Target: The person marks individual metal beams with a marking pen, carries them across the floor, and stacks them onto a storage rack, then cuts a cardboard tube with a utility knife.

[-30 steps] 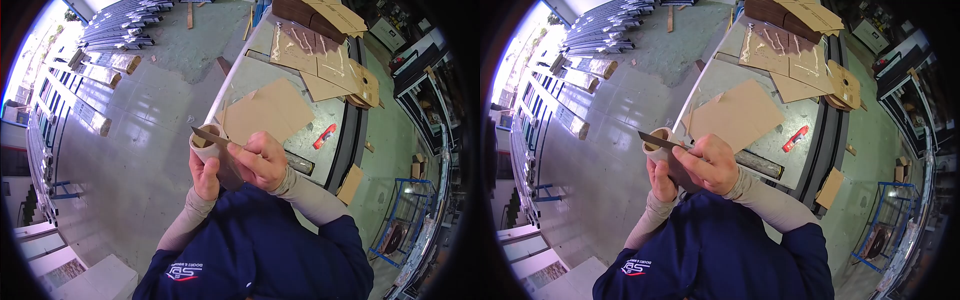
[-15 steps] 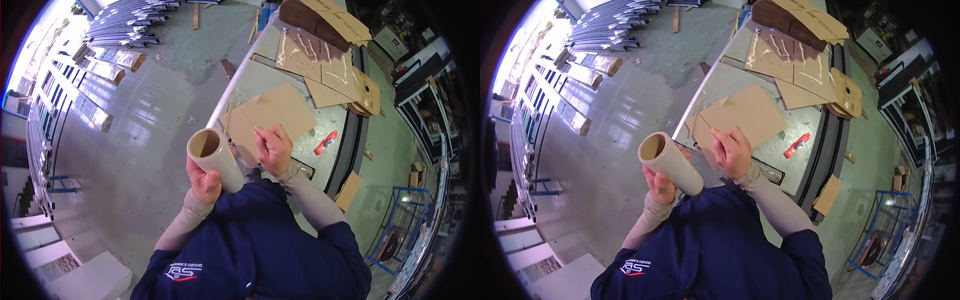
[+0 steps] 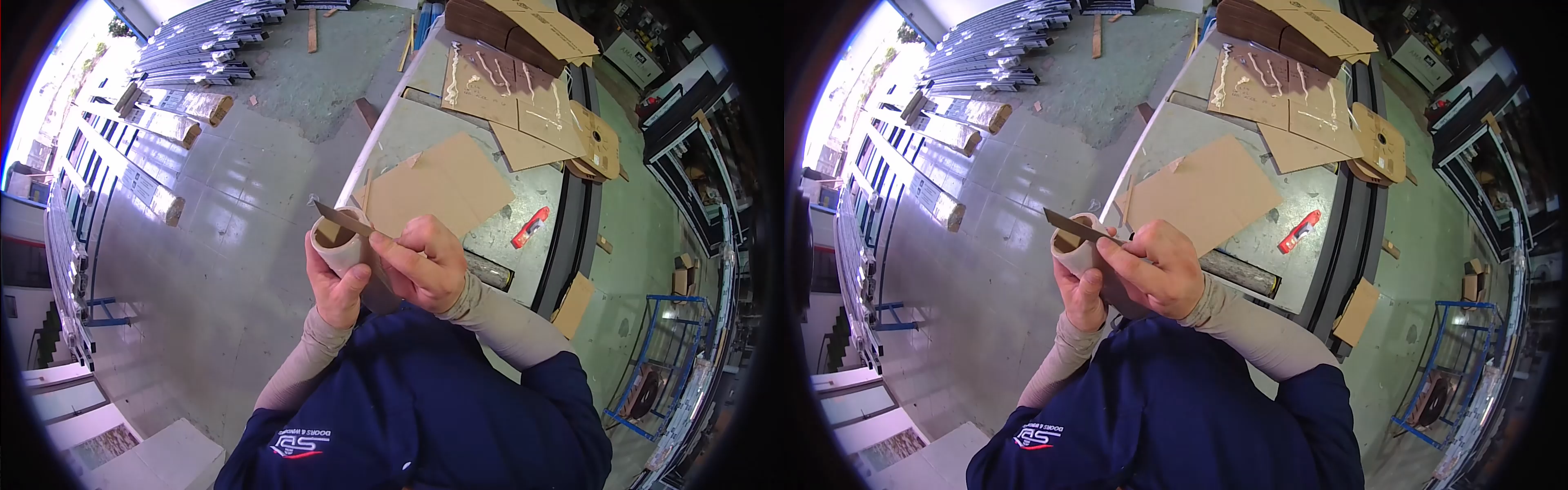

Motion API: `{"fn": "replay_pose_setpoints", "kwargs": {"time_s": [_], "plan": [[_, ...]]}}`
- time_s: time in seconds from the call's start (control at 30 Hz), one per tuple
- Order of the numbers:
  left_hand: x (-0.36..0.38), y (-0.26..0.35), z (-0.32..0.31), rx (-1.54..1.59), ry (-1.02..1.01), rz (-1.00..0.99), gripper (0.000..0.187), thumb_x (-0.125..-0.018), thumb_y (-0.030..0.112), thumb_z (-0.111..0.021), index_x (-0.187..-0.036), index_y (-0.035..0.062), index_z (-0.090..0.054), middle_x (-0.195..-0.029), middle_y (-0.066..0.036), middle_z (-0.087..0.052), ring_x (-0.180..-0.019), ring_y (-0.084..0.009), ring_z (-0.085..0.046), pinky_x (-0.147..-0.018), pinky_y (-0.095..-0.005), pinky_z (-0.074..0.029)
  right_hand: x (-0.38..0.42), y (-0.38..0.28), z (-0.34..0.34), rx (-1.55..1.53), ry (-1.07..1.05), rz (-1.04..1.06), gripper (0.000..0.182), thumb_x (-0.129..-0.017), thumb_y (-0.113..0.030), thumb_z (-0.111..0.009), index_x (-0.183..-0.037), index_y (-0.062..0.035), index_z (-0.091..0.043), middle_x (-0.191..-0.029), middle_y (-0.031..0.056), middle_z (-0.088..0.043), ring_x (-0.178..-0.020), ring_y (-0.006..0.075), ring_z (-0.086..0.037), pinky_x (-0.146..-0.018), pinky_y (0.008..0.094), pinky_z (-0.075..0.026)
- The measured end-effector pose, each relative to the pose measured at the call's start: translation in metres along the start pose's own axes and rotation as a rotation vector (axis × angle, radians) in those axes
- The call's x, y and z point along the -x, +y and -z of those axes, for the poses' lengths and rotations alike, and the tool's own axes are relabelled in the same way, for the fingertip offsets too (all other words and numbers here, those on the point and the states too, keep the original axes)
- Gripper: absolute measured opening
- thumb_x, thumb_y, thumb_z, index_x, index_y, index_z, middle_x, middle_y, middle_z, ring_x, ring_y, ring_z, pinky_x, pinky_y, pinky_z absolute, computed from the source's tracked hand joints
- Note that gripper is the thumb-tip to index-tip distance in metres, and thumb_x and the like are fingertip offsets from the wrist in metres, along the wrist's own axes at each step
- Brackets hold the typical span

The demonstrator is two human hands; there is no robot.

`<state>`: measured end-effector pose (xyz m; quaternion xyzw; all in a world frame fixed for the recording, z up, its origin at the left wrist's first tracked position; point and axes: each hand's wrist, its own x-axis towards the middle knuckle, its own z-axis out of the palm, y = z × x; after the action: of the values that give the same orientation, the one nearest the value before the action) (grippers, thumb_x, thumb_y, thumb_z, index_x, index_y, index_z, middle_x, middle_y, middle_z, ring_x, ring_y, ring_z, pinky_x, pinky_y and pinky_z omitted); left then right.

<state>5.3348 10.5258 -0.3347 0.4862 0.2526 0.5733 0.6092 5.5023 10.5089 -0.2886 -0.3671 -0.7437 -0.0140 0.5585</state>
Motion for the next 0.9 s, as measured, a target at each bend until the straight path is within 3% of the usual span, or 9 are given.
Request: {"fn": "replay_pose_setpoints", "kwargs": {"time_s": [0.13, 0.23, 0.33, 0.43, 0.53, 0.67, 0.77, 0.8, 0.9], "plan": [[-0.001, 0.008, -0.006, 0.060, 0.052, 0.028, 0.076, -0.080, 0.033, -0.085, -0.136, 0.0038, -0.043, -0.125, -0.005, -0.056, -0.112, -0.0156, -0.055, -0.097, -0.0316, -0.046, -0.004, -0.002, 0.001, -0.021, -0.011, 0.002, 0.041, -0.070, 0.007, -0.077, -0.109, -0.0019, -0.072, -0.079, 0.0024, -0.050, -0.065, 0.0168, -0.051, -0.053, 0.0288, -0.043], [-0.001, 0.009, -0.005, 0.060, 0.037, 0.044, 0.077, -0.079, 0.034, -0.085, -0.136, 0.0032, -0.043, -0.125, -0.006, -0.056, -0.112, -0.0161, -0.056, -0.096, -0.0321, -0.047, -0.004, -0.001, 0.002, -0.032, -0.033, 0.004, 0.041, -0.070, 0.007, -0.077, -0.110, -0.0020, -0.072, -0.079, 0.0023, -0.050, -0.065, 0.0168, -0.052, -0.053, 0.0287, -0.043], [-0.002, 0.008, -0.002, -0.003, 0.011, 0.022, 0.080, -0.082, 0.040, -0.081, -0.141, 0.0013, -0.042, -0.126, -0.008, -0.057, -0.110, -0.0181, -0.059, -0.095, -0.0328, -0.050, 0.001, 0.006, 0.003, -0.012, -0.067, 0.005, 0.056, -0.059, -0.002, -0.075, -0.115, -0.0046, -0.070, -0.078, 0.0011, -0.052, -0.066, 0.0179, -0.052, -0.054, 0.0312, -0.043], [0.001, 0.008, 0.000, -0.019, 0.053, 0.128, 0.085, -0.079, 0.044, -0.082, -0.140, 0.0000, -0.042, -0.122, -0.010, -0.059, -0.108, -0.0201, -0.062, -0.093, -0.0331, -0.051, 0.005, 0.013, 0.000, 0.036, -0.062, 0.001, 0.051, -0.063, -0.001, -0.075, -0.114, -0.0051, -0.070, -0.075, 0.0021, -0.049, -0.064, 0.0183, -0.051, -0.054, 0.0315, -0.043], [0.009, 0.015, -0.002, 0.110, -0.189, 0.001, 0.077, -0.079, 0.037, -0.083, -0.135, -0.0008, -0.045, -0.121, -0.013, -0.062, -0.103, -0.0196, -0.064, -0.089, -0.0353, -0.053, 0.049, 0.054, -0.012, 0.122, -0.106, -0.317, 0.033, -0.076, 0.000, -0.073, -0.109, -0.0041, -0.070, -0.074, 0.0056, -0.049, -0.062, 0.0201, -0.052, -0.053, 0.0325, -0.044], [-0.004, 0.034, -0.013, 0.175, -0.047, 0.286, 0.098, -0.080, 0.073, -0.061, -0.138, -0.0032, -0.041, -0.113, -0.016, -0.062, -0.103, -0.0293, -0.066, -0.084, -0.0390, -0.056, 0.058, 0.049, -0.008, 0.087, 0.012, -0.478, 0.022, -0.082, 0.001, -0.071, -0.104, -0.0033, -0.071, -0.075, 0.0068, -0.051, -0.062, 0.0204, -0.053, -0.053, 0.0326, -0.044], [-0.005, 0.016, -0.002, 0.216, 0.024, 0.268, 0.093, -0.081, 0.067, -0.066, -0.138, -0.0023, -0.042, -0.113, -0.015, -0.062, -0.103, -0.0289, -0.066, -0.084, -0.0384, -0.056, 0.029, 0.018, -0.003, 0.097, 0.082, -0.449, 0.019, -0.084, 0.002, -0.070, -0.101, -0.0036, -0.071, -0.076, 0.0074, -0.052, -0.063, 0.0200, -0.053, -0.054, 0.0324, -0.045], [-0.004, 0.007, 0.011, 0.150, -0.129, 0.176, 0.084, -0.082, 0.055, -0.073, -0.138, 0.0006, -0.042, -0.116, -0.014, -0.061, -0.105, -0.0275, -0.065, -0.088, -0.0376, -0.055, 0.020, 0.009, -0.001, 0.097, 0.088, -0.397, 0.027, -0.078, 0.004, -0.072, -0.104, -0.0052, -0.072, -0.078, 0.0063, -0.053, -0.065, 0.0196, -0.054, -0.055, 0.0321, -0.045], [-0.008, 0.013, 0.000, 0.064, -0.010, 0.162, 0.084, -0.077, 0.046, -0.083, -0.136, 0.0038, -0.040, -0.118, -0.016, -0.062, -0.100, -0.0277, -0.066, -0.088, -0.0426, -0.056, 0.005, -0.005, 0.002, -0.005, 0.070, -0.201, 0.032, -0.077, 0.007, -0.075, -0.107, -0.0045, -0.073, -0.079, 0.0052, -0.054, -0.067, 0.0185, -0.054, -0.057, 0.0290, -0.046]]}}
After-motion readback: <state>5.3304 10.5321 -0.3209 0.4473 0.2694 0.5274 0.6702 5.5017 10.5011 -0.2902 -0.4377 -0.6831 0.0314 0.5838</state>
